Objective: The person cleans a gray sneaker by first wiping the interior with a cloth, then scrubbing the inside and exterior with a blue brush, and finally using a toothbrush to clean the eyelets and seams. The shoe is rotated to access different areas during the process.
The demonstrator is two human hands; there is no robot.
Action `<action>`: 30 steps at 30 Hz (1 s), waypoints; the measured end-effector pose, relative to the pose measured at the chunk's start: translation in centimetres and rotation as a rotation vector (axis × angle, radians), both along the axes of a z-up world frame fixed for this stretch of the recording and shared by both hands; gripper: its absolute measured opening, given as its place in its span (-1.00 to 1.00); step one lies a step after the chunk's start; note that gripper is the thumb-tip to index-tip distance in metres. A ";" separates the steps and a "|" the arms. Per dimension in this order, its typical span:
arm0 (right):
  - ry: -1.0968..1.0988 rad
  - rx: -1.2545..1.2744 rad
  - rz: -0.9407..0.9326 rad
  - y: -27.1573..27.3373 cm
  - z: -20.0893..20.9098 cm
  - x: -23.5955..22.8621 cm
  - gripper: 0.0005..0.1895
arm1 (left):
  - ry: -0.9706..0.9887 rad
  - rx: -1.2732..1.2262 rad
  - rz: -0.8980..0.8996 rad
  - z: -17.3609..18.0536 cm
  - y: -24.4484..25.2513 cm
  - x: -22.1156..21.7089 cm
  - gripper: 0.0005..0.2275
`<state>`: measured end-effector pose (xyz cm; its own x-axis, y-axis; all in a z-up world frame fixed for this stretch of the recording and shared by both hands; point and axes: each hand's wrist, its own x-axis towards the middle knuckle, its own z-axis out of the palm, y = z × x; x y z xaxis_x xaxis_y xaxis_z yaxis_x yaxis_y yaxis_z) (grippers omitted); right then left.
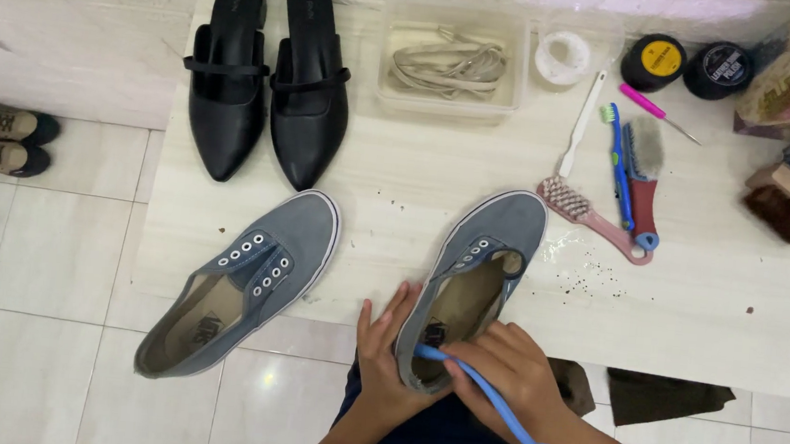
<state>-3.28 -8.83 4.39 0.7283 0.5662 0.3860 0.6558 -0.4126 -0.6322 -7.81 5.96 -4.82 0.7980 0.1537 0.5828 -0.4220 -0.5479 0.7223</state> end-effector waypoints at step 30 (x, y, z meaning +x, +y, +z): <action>0.538 -0.081 -0.450 -1.3 -0.7 1.1 -0.75 | 0.057 -0.022 -0.033 -0.5 0.6 -0.3 -0.17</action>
